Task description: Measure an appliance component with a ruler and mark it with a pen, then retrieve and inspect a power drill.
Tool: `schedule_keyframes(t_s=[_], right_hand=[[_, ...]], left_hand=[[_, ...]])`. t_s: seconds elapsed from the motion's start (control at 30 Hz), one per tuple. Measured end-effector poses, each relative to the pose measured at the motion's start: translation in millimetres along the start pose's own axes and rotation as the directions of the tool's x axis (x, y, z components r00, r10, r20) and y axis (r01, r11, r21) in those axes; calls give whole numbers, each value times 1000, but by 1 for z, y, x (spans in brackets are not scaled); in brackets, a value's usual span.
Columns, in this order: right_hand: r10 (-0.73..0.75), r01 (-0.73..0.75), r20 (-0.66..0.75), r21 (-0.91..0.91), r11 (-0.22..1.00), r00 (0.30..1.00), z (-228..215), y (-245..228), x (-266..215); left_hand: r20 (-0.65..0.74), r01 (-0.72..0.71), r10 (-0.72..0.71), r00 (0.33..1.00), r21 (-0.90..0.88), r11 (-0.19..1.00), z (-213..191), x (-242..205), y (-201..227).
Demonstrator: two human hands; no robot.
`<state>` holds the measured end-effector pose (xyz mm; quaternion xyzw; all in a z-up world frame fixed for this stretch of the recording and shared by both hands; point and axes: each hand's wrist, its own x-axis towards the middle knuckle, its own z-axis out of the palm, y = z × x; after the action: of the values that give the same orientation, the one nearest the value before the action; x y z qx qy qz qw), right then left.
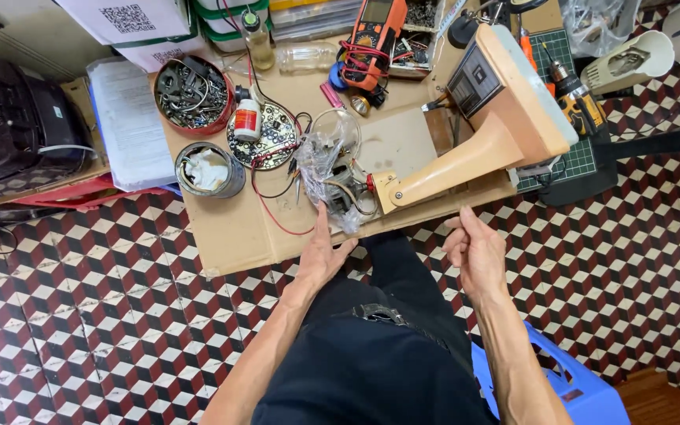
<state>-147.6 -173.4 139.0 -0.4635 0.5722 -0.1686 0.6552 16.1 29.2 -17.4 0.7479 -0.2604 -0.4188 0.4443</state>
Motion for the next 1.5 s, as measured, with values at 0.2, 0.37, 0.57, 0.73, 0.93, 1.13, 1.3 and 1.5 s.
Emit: schedule_keyframes(t_s=[0.2, 0.37, 0.57, 0.73, 0.93, 1.13, 1.3, 1.5], right_hand=[[86, -81, 27, -151, 985, 996, 8, 26, 5], [140, -126, 74, -162, 979, 987, 18, 35, 4], [211, -196, 83, -155, 968, 974, 21, 46, 5], [208, -192, 87, -159, 968, 974, 12, 52, 4], [213, -199, 70, -160, 967, 975, -1, 63, 6], [202, -193, 84, -100, 976, 976, -5, 73, 9], [61, -66, -30, -209, 976, 998, -9, 88, 12], [3, 40, 108, -394, 918, 994, 53, -6, -24]], left_hand=[[-45, 27, -28, 999, -9, 1000, -4, -3, 0], [-163, -20, 27, 986, 44, 999, -14, -11, 9], [-213, 153, -168, 963, -85, 985, -29, -17, 41], [-85, 194, -219, 972, -231, 953, -23, -18, 42], [-68, 145, -160, 985, -188, 971, -21, -18, 42], [8, 326, -327, 945, -100, 940, -29, -15, 64], [49, 64, -53, 997, -275, 959, -2, 3, 29], [103, 310, -293, 951, -334, 890, -9, 34, 92]])
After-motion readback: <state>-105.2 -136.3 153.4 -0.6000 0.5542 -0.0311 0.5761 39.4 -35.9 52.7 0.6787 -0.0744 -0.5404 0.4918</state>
